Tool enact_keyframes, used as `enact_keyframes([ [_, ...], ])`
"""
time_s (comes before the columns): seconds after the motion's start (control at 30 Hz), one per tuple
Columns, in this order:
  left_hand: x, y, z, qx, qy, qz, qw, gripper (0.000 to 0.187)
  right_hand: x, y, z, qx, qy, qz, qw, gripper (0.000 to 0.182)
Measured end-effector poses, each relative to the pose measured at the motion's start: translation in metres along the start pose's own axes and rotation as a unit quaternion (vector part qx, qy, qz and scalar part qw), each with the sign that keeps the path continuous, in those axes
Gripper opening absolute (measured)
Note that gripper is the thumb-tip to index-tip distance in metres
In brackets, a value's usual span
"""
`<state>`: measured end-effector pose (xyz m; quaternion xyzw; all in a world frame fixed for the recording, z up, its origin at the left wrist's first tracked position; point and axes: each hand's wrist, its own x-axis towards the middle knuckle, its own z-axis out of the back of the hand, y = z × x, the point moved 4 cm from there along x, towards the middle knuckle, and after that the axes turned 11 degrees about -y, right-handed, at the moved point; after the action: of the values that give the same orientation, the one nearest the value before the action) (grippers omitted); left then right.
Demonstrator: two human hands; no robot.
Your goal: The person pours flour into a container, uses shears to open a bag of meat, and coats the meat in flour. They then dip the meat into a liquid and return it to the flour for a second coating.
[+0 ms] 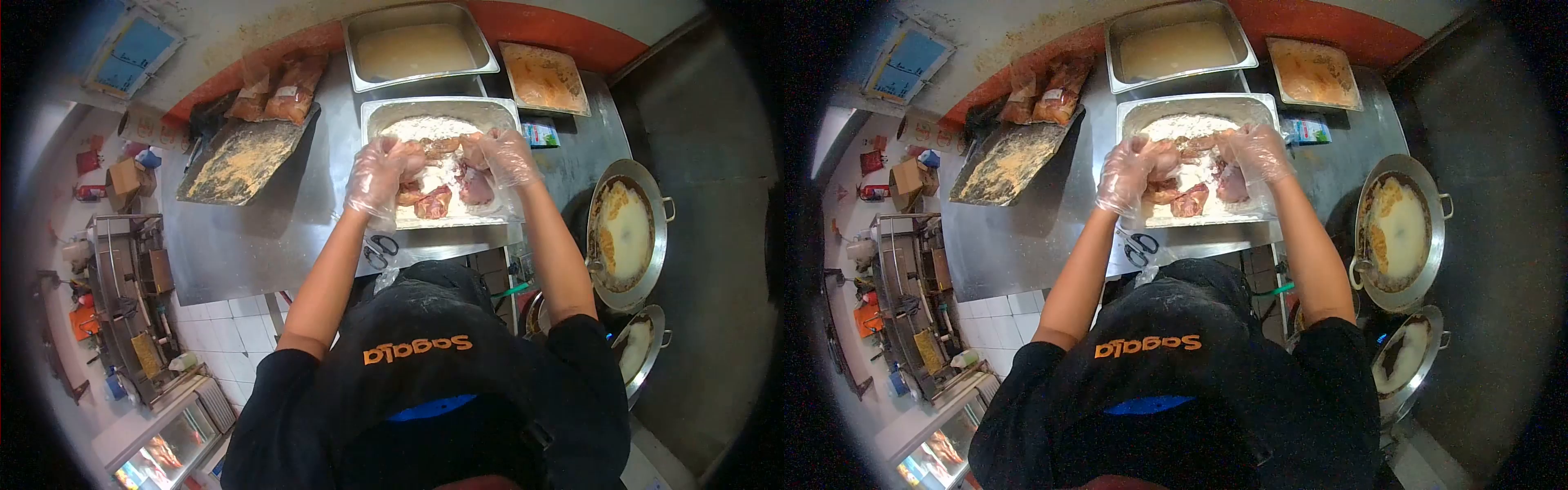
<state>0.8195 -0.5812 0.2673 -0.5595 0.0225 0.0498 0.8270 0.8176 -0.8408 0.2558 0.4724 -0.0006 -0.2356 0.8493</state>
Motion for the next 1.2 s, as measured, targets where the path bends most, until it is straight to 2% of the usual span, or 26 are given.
enact_keyframes([
  [0.03, 0.002, -0.002, -0.003, -0.055, 0.000, -0.004, 0.998, 0.034, 0.001, -0.007, -0.003, -0.001, -0.001, -0.001, 1.000, 0.018],
  [0.07, 0.007, -0.007, -0.011, -0.076, 0.072, 0.052, 0.993, 0.036, -0.002, -0.006, -0.006, 0.083, -0.018, -0.028, 0.996, 0.021],
  [0.1, 0.008, -0.015, -0.011, -0.077, 0.073, 0.050, 0.993, 0.036, -0.003, -0.005, -0.010, 0.167, -0.036, -0.055, 0.984, 0.026],
  [0.17, 0.003, -0.031, -0.016, 0.028, 0.157, 0.120, 0.980, 0.038, 0.005, -0.011, -0.023, 0.148, -0.072, -0.027, 0.986, 0.024],
  [0.2, 0.011, -0.026, -0.020, 0.210, 0.105, -0.122, 0.964, 0.036, 0.009, -0.010, -0.027, 0.128, -0.105, 0.000, 0.986, 0.023],
  [0.23, 0.018, -0.001, -0.031, 0.210, 0.104, -0.123, 0.964, 0.036, 0.014, -0.012, -0.031, 0.128, -0.105, 0.001, 0.986, 0.023],
  [0.27, 0.026, 0.023, -0.044, 0.234, 0.097, -0.172, 0.952, 0.034, 0.015, 0.000, -0.031, 0.034, -0.137, 0.165, 0.976, 0.020],
  [0.3, 0.033, 0.033, -0.053, 0.257, 0.089, -0.220, 0.937, 0.033, 0.010, 0.012, -0.035, -0.061, -0.163, 0.323, 0.930, 0.018],
  [0.33, 0.043, 0.038, -0.061, 0.290, 0.155, -0.175, 0.928, 0.033, 0.008, 0.017, -0.042, -0.077, -0.104, 0.315, 0.940, 0.018],
  [0.37, 0.044, 0.032, -0.064, 0.291, 0.155, -0.174, 0.928, 0.033, 0.006, 0.026, -0.045, -0.077, -0.103, 0.315, 0.940, 0.018],
  [0.43, 0.045, 0.022, -0.067, 0.399, 0.138, -0.130, 0.897, 0.033, 0.003, 0.030, -0.064, -0.296, 0.047, 0.220, 0.928, 0.021],
  [0.47, 0.048, 0.028, -0.072, 0.399, 0.140, -0.131, 0.897, 0.033, 0.002, 0.031, -0.072, -0.378, 0.079, 0.227, 0.894, 0.024],
  [0.53, 0.047, 0.036, -0.082, 0.453, 0.028, -0.304, 0.838, 0.029, 0.004, 0.029, -0.084, -0.405, 0.051, 0.233, 0.883, 0.025],
  [0.57, 0.046, 0.033, -0.079, 0.453, 0.028, -0.305, 0.837, 0.029, 0.007, 0.025, -0.089, -0.430, 0.021, 0.240, 0.870, 0.026],
  [0.6, 0.049, 0.031, -0.073, 0.442, 0.052, -0.252, 0.859, 0.027, 0.010, 0.019, -0.092, -0.407, -0.064, 0.301, 0.860, 0.019],
  [0.63, 0.051, 0.031, -0.068, 0.429, 0.076, -0.199, 0.878, 0.026, 0.019, 0.007, -0.093, -0.407, -0.066, 0.300, 0.860, 0.019],
  [0.67, 0.054, 0.033, -0.065, 0.423, 0.049, -0.210, 0.880, 0.026, 0.022, 0.003, -0.088, -0.385, -0.076, 0.321, 0.862, 0.018],
  [0.73, 0.060, 0.041, -0.063, 0.422, 0.067, -0.211, 0.879, 0.027, 0.028, -0.002, -0.085, -0.364, -0.085, 0.344, 0.861, 0.018],
  [0.8, 0.060, 0.044, -0.061, 0.422, 0.081, -0.213, 0.878, 0.027, 0.033, 0.002, -0.077, -0.364, -0.075, 0.238, 0.897, 0.018],
  [0.9, 0.050, 0.043, -0.057, 0.450, 0.092, -0.194, 0.867, 0.028, 0.035, 0.001, -0.076, -0.329, -0.040, 0.238, 0.913, 0.019],
  [0.97, 0.042, 0.030, -0.048, 0.402, 0.015, -0.273, 0.874, 0.026, 0.034, -0.002, -0.077, -0.346, -0.010, 0.251, 0.904, 0.019],
  [1.03, 0.050, 0.034, -0.047, 0.407, 0.009, -0.237, 0.882, 0.025, 0.033, -0.005, -0.080, -0.365, 0.021, 0.263, 0.893, 0.020],
  [1.1, 0.048, 0.039, -0.046, 0.411, 0.009, -0.198, 0.890, 0.023, 0.027, -0.006, -0.075, -0.333, -0.018, 0.269, 0.904, 0.024],
  [1.2, 0.041, 0.028, -0.047, 0.472, -0.055, -0.305, 0.825, 0.026, 0.043, -0.004, -0.067, -0.278, -0.003, 0.229, 0.933, 0.028],
])
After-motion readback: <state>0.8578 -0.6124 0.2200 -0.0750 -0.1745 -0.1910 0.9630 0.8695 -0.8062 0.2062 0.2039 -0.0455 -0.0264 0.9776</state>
